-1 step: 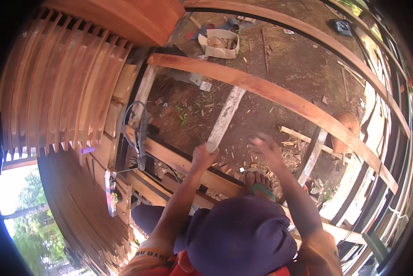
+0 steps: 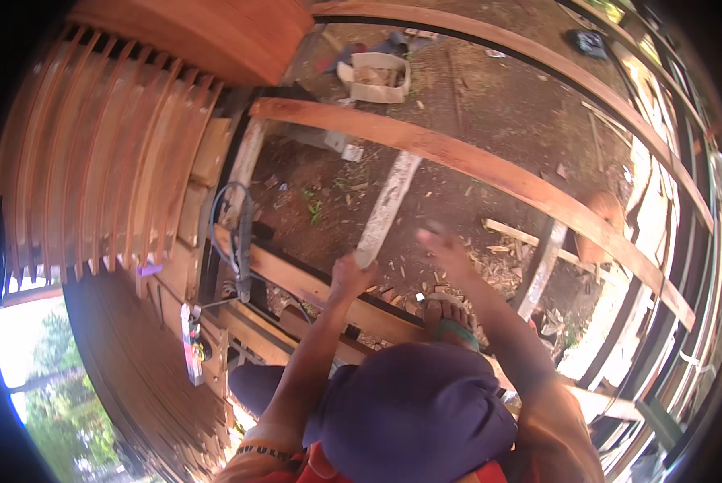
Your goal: The person welds metal frame components using a handheld welding torch, producing visible sparks. They reposition the torch and frame pieces multiple times to complete welds at different joints.
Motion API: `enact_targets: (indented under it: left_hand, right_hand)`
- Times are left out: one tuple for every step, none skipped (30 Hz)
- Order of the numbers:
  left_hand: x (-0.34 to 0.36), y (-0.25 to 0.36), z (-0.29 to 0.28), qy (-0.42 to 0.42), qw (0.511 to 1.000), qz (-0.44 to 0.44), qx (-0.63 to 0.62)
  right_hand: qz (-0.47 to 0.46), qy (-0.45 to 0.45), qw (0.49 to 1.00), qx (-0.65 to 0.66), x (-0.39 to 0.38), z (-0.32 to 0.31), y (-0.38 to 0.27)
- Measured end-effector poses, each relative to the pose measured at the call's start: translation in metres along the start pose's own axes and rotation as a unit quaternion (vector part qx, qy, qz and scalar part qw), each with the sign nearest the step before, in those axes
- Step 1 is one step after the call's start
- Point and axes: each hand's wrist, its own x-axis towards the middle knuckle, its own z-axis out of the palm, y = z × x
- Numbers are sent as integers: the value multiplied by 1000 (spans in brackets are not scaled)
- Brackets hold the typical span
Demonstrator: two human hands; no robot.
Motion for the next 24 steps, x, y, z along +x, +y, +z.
enact_targets:
  left_hand:
    - [-4, 1, -4, -5, 999, 30, -23]
    - [-3, 3, -2, -10, 1000, 13, -20]
    - [-1, 5, 4, -20, 1000, -1, -15]
    - [-4, -5, 5, -22, 999, -2, -31]
    - [-6, -18, 1, -10, 999, -11, -47]
    - [-8, -20, -7, 3, 998, -24, -60]
    - [-7, -18, -10, -1, 999, -29, -30]
    - [-6, -16, -13, -7, 999, -35, -1]
    - [4, -10, -21, -7, 999, -38, 31]
    - [8, -16, -25, -13, 999, -33, 35]
    - [14, -21, -29, -19, 999, -28, 39]
    - [21, -24, -32, -21, 999, -22, 40]
    - [21, -25, -37, -31, 999, -27, 24]
    - [20, -29, -36, -24, 999, -27, 29]
    - [21, -32, -33, -21, 999, -24, 35]
    - [22, -36, -30, -17, 999, -19, 42]
    - [25, -40, -31, -5, 999, -13, 37]
    - [27, -41, -29, 5, 999, -7, 32]
    - [24, -41, -24, 6, 1000, 2, 26]
    - [21, -45, -26, -7, 999, -28, 46]
    - [22, -43, -28, -25, 997, -45, 61]
    - [17, -31, -34, -18, 999, -28, 29]
    - [12, -21, -42, -6, 1000, -12, 20]
    - [8, -8, -45, 1, 1000, 12, 8]
  right_hand:
    - [35, 3, 999, -1, 28, 32, -7]
    - [47, 17, 998, 34, 56, 50, 3]
    - [57, 37, 995, 69, 83, 65, 13]
    - [10, 0, 998, 60, 95, 85, 21]
    - [-14, 29, 999, 8, 96, 109, 18]
    - [-36, 54, 997, -44, 93, 124, 17]
    - [-51, 61, 995, -64, 96, 124, 20]
    - [-65, 68, 992, -84, 100, 123, 19]
    - [-85, 74, 988, -102, 110, 124, 13]
    - [-86, 69, 992, -66, 112, 129, 17]
    - [-87, 65, 994, -30, 114, 132, 20]
    - [-92, 60, 994, 3, 117, 135, 17]
    - [-82, 57, 995, -4, 118, 137, 16]
    - [-79, 55, 995, -8, 118, 139, 14]
    - [-77, 57, 995, -12, 117, 139, 13]
    - [-75, 60, 995, -15, 118, 139, 11]
    - [-70, 51, 996, 4, 119, 142, 9]
    - [-64, 46, 997, 23, 117, 144, 2]
    - [-54, 49, 996, 43, 112, 141, 4]
    - [-33, 12, 997, 63, 110, 141, 4]
    - [-91, 5, 993, 77, 106, 141, 6]
    - [-102, 41, 994, 13, 110, 138, 15]
    - [-109, 70, 990, -53, 114, 141, 22]
    - [-153, 85, 984, -44, 123, 140, 32]
